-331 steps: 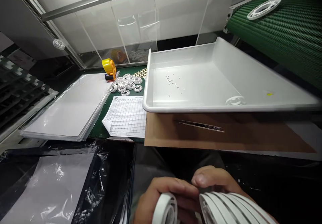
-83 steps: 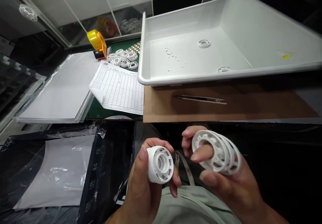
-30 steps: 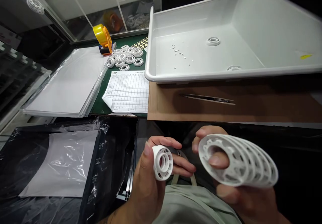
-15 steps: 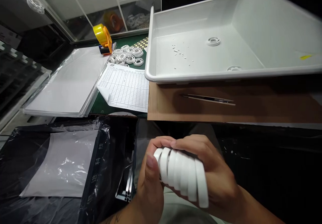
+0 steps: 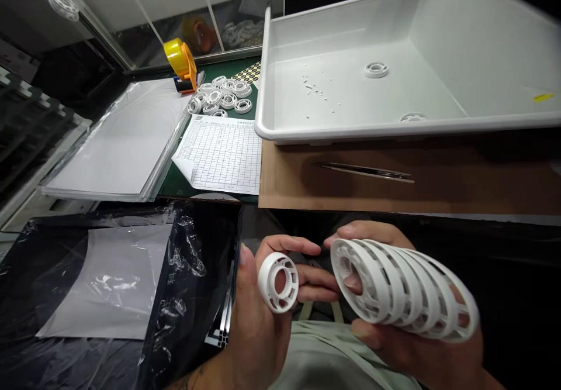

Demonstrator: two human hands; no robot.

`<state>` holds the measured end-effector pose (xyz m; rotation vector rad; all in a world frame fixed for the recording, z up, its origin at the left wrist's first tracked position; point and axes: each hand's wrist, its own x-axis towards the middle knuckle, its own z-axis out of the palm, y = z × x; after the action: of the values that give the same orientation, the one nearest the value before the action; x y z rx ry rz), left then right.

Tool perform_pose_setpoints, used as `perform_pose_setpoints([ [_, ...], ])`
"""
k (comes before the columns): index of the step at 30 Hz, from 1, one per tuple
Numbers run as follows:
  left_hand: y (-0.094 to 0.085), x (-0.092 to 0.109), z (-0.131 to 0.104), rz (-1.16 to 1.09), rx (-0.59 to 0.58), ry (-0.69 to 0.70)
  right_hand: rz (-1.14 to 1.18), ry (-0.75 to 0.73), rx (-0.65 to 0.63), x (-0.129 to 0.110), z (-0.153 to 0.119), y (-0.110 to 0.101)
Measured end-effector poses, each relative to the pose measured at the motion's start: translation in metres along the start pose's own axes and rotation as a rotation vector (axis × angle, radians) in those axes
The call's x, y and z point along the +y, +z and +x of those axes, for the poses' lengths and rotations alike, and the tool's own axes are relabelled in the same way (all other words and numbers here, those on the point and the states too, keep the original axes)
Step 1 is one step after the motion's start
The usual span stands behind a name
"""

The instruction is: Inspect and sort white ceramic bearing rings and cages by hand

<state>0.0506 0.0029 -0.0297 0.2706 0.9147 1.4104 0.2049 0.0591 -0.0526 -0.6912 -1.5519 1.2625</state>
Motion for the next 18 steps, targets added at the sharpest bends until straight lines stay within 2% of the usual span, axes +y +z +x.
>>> perform_pose_setpoints([
  [12, 0.0056, -0.0014, -0.0007, -0.06, 0.025, 0.032, -0.116, -0.09, -0.107, 0.0029, -0.0057, -0.0072],
  [18, 0.0091, -0.0008, -0.002, -0.072, 0.064, 0.02, -0.27, -0.168, -0.078, -0.0051, -0.0011, -0.009],
])
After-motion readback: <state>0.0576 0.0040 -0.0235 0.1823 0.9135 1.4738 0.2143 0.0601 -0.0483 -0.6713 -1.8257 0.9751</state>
